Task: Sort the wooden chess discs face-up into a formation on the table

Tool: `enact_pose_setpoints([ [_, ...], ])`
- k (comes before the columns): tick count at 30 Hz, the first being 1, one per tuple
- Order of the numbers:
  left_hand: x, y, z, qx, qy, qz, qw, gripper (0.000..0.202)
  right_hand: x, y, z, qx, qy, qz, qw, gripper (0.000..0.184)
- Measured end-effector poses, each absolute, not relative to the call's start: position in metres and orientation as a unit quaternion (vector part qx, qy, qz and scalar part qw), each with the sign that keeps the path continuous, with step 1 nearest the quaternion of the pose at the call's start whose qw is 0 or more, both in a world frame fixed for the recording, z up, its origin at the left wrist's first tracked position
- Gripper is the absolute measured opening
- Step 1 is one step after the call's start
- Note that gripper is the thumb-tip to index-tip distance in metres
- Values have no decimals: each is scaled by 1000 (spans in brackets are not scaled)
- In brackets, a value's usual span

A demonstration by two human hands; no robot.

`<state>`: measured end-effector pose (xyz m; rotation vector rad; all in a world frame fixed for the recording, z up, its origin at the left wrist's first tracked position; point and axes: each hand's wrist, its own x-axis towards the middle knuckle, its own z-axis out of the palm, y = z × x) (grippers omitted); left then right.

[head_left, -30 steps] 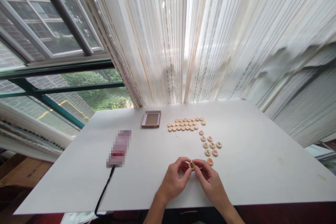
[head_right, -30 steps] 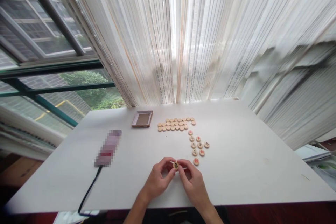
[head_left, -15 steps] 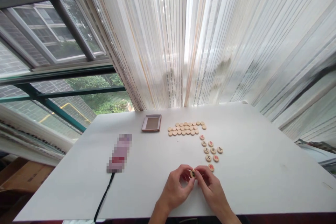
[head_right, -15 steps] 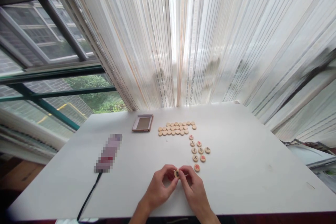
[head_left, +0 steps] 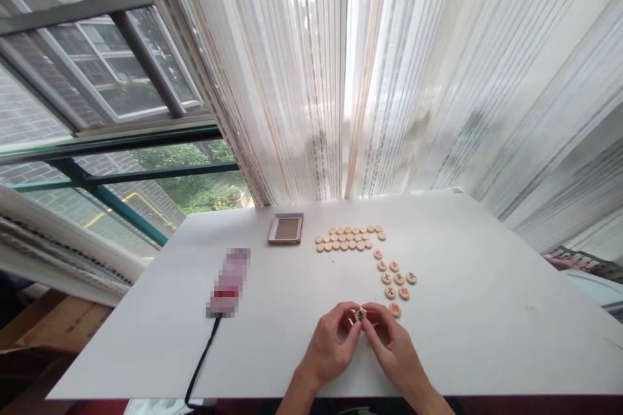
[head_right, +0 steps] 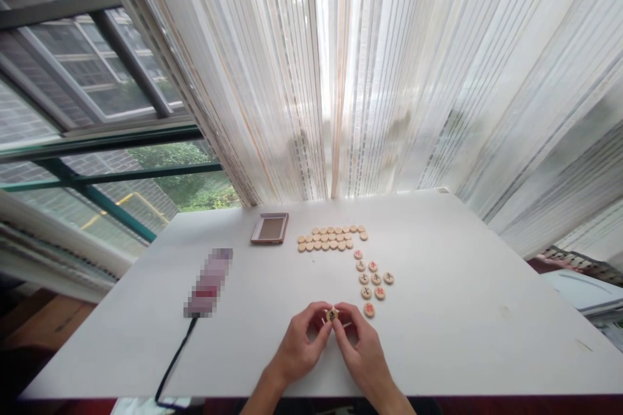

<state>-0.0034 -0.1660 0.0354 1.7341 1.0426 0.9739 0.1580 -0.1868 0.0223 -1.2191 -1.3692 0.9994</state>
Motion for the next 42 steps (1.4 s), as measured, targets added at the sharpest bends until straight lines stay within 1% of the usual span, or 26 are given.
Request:
enact_pose_setpoints([
  [9, -3, -164, 32, 697, 429, 386, 426, 25, 159, -187, 21, -515, -564, 411, 497, 28],
  [16, -3, -165, 29, 702, 426, 390, 416, 22, 162, -187, 13, -517, -565, 402, 501, 31],
  [26, -3, -164, 29, 700, 432, 397, 408, 23, 162, -185, 8, -501, -559, 438, 494, 25],
  [33, -2, -163, 32, 687, 433, 409, 416, 12, 163, -184, 9, -506, -580, 420, 481, 22],
  [38, -2, -162, 29, 666, 448, 408, 435, 16, 162, -186, 11, -497, -593, 422, 472, 21],
  [42, -2, -161, 26, 655, 460, 412, 436, 19, 160, -186, 12, -488, -622, 402, 463, 22],
])
